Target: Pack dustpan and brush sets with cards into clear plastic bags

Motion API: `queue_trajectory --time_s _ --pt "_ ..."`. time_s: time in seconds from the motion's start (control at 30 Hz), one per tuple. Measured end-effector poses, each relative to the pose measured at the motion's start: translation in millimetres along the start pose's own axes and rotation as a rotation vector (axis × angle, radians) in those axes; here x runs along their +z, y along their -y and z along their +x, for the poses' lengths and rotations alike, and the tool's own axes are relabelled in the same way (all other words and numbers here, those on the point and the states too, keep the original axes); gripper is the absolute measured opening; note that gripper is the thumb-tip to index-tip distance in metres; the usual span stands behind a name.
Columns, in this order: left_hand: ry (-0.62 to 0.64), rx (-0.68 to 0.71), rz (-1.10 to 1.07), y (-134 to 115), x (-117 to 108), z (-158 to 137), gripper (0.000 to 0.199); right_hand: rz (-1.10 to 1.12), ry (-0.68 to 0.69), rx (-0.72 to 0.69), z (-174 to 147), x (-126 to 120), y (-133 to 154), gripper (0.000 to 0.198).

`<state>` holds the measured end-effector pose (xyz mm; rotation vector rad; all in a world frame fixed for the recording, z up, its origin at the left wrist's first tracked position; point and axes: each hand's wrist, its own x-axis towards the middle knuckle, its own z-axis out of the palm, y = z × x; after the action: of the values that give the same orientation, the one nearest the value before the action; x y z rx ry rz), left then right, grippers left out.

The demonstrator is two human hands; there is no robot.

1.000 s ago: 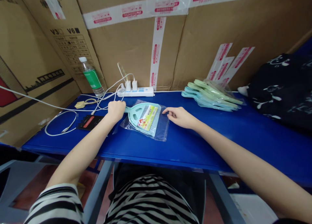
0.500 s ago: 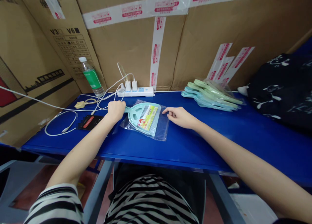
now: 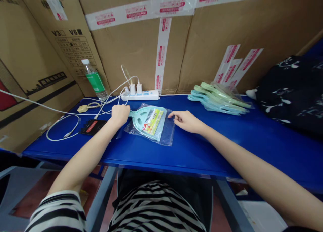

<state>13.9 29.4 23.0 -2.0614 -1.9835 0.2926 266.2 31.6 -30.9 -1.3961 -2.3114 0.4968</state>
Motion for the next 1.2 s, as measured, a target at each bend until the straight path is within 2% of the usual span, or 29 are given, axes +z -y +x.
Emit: queue_trajectory --time_s 0.87,1.2 --pt "0.017 0.023 0.032 -0.5 0.7 -0.2 0.043 0.003 0.007 0.002 -0.2 -0.5 -0.1 0.03" --pt "0.02 0.024 0.023 -1.1 0.4 -1.0 0.044 -0.014 0.032 0.045 0.0 -2.5 4.1 0.03"
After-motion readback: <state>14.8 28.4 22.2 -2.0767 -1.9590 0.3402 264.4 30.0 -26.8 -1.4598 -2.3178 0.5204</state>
